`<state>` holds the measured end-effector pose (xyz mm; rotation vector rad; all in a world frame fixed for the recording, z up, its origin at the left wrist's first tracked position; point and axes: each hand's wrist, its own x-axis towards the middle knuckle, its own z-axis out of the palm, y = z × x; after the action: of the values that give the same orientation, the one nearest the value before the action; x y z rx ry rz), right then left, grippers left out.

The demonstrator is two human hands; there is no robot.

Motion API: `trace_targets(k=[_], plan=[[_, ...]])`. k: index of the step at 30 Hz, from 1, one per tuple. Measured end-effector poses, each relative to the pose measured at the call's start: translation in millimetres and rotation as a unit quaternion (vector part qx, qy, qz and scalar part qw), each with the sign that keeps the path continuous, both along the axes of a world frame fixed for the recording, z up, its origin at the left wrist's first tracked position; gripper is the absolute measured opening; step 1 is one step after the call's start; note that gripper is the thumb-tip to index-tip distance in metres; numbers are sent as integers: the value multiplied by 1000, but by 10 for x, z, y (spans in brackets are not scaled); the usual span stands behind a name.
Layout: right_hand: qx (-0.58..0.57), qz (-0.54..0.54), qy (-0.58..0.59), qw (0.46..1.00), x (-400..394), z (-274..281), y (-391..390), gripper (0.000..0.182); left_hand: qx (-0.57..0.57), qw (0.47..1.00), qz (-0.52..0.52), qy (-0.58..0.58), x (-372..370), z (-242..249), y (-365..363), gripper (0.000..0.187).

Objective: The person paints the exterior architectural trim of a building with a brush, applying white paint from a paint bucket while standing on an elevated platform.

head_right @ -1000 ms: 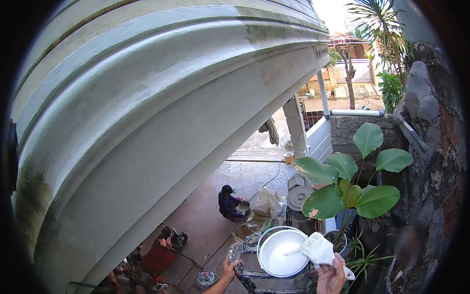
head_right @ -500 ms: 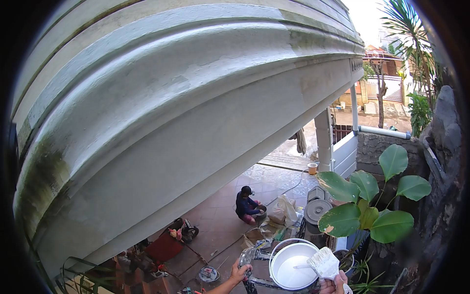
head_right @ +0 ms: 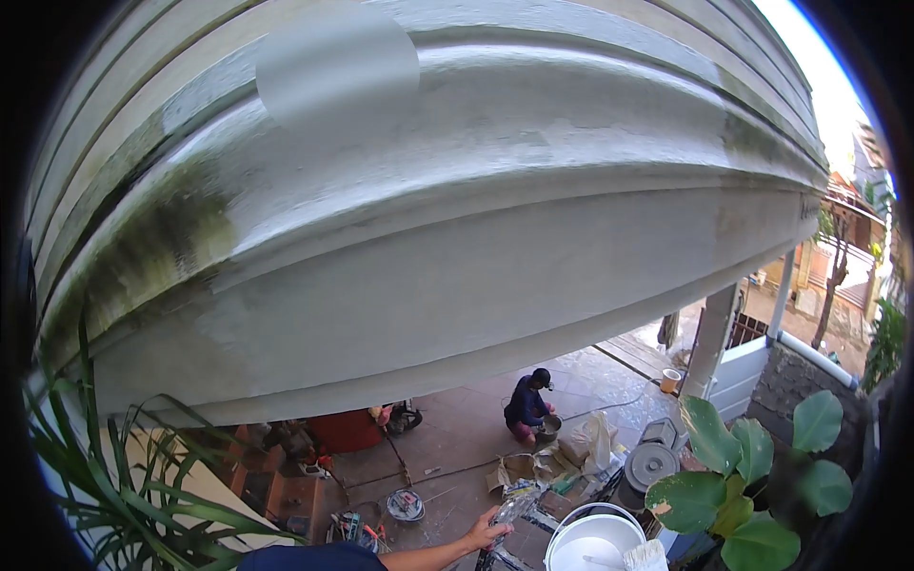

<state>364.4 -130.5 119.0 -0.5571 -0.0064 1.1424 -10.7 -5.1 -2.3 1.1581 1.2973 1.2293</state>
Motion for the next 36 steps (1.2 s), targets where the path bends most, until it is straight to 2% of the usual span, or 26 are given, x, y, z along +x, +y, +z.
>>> trace_targets(k=[4,7,9,12,14,16,17,20,21,24,26,27,28,29,30,31,32,33,34,36], plan=[[70,20,-6,997,-147,212,78,39,90,996,-8,8,-9,-197,91,35],[71,55,-7,996,-160,120,200,36,54,998,-12,20,-42,-262,108,40],[96,95,6,991,-133,-25,257,35,40,997,-12,67,-59,-250,102,44],[-45,112,10,993,-156,11,380,37,8,998,-19,66,-59,5,40,47],[-48,108,-6,993,-181,-16,387,38,13,998,-25,57,-30,10,-5,48],[-44,84,-14,995,-357,255,327,38,44,997,-25,64,-46,-117,62,48],[41,104,-3,994,-277,46,324,39,51,997,-23,49,-45,-188,83,48],[-25,77,-57,995,-329,235,297,45,59,995,-15,79,-57,-273,109,50],[-16,73,-91,993,-283,210,287,44,51,996,-15,74,-52,-200,73,51],[5,60,-191,980,-92,-60,423,44,56,997,-21,44,-43,-202,77,52],[-2,42,-256,966,31,-262,211,44,74,994,5,83,-40,-269,76,54],[-7,36,-225,974,-140,49,122,46,40,997,-9,67,-77,-359,103,59],[-17,23,-196,980,-345,469,153,48,73,993,55,76,-22,-345,61,67],[16,-4,-160,987,-358,422,120,38,32,995,62,72,-21,-251,38,75],[39,18,-172,984,-288,367,92,40,-1,997,47,59,-16,-71,13,77],[44,-3,-180,983,-348,466,95,36,0,990,82,117,-14,-145,23,75],[9,-20,-209,978,-346,538,89,33,25,997,63,46,-38,-255,32,61],[-36,-42,-245,968,-413,686,133,27,17,999,-14,-42,-96,-261,94,43],[-47,-49,-293,954,-400,675,170,30,32,997,-5,-76,-19,-85,91,30],[-48,-36,-370,927,-403,755,185,21,36,998,-15,-52,7,93,47,26]])
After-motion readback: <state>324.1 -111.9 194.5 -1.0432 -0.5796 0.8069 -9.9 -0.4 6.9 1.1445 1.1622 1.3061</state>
